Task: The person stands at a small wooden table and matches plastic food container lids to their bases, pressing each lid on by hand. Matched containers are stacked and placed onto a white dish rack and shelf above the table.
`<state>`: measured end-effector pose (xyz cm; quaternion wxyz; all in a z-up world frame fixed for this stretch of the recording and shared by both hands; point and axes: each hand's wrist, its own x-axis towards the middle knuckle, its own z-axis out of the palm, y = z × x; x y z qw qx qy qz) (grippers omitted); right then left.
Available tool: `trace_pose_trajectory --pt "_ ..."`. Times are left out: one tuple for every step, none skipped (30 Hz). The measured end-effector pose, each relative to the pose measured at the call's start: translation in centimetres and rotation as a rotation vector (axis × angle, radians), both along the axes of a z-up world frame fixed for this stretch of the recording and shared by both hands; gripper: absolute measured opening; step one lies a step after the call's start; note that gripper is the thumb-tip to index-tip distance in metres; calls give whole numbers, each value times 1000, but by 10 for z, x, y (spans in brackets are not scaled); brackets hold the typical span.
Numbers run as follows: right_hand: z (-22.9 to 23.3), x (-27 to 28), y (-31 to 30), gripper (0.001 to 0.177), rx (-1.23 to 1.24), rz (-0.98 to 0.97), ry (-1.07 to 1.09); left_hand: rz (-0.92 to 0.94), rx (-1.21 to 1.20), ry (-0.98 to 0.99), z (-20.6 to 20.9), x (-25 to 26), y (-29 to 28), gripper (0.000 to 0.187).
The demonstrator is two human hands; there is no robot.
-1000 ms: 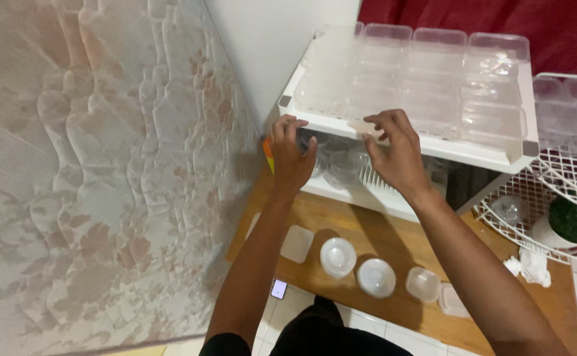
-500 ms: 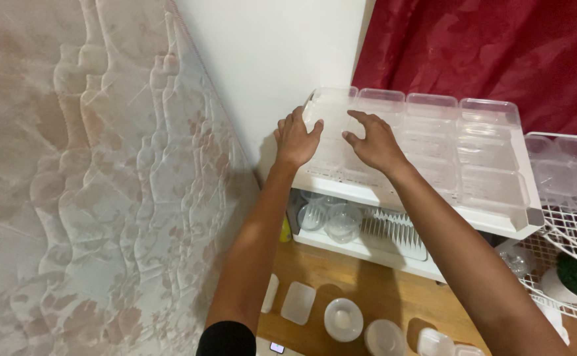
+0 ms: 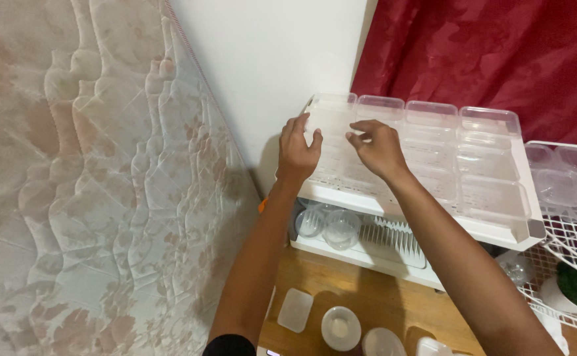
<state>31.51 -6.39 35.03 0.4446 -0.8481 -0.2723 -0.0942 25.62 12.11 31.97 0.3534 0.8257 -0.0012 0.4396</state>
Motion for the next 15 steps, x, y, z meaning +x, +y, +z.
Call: trace_pose_trajectory --pt "1 -6 -3 31 56 -14 4 -38 -14 -88 2 -9 -6 44" --pt "1 -13 -6 27 126 -18 -7 -63 -55 -95 4 -18 -11 44" --pt "3 -20 -8 23 196 -19 -20 -85 -96 -105 7 -28 -15 45" --pt "5 -27 -10 19 265 -20 -33 -107 -136 -115 9 -37 -19 46" --pt "6 -34 -14 18 312 -22 30 -148 -215 -129 9 -44 -22 44" --pt "6 -41 -18 18 358 -23 93 -189 -293 -143 9 -51 -26 42" --pt "5 -49 -21 18 403 -23 158 -226 -372 -156 7 -58 -29 40" --pt "4 -56 -25 19 434 24 140 -318 -547 -146 4 -63 -30 41" --pt "3 -63 -29 20 465 72 119 -408 -722 -137 1 -68 -30 42" --pt "2 -69 -33 22 497 121 99 -497 -897 -128 -4 -73 -30 43" --pt "1 -76 -38 26 502 167 115 -483 -926 -66 -10 -77 -31 43" --pt "-1 -83 -42 30 508 213 131 -468 -954 -4 -16 -80 -33 44" --pt "-5 -92 -47 34 512 256 151 -453 -984 61 -25 -85 -35 46" --pt "-8 -101 -51 36 478 286 170 -522 -1068 109 -34 -93 -37 48" --pt "-11 -108 -57 38 446 314 186 -595 -1149 156 -42 -99 -41 50"
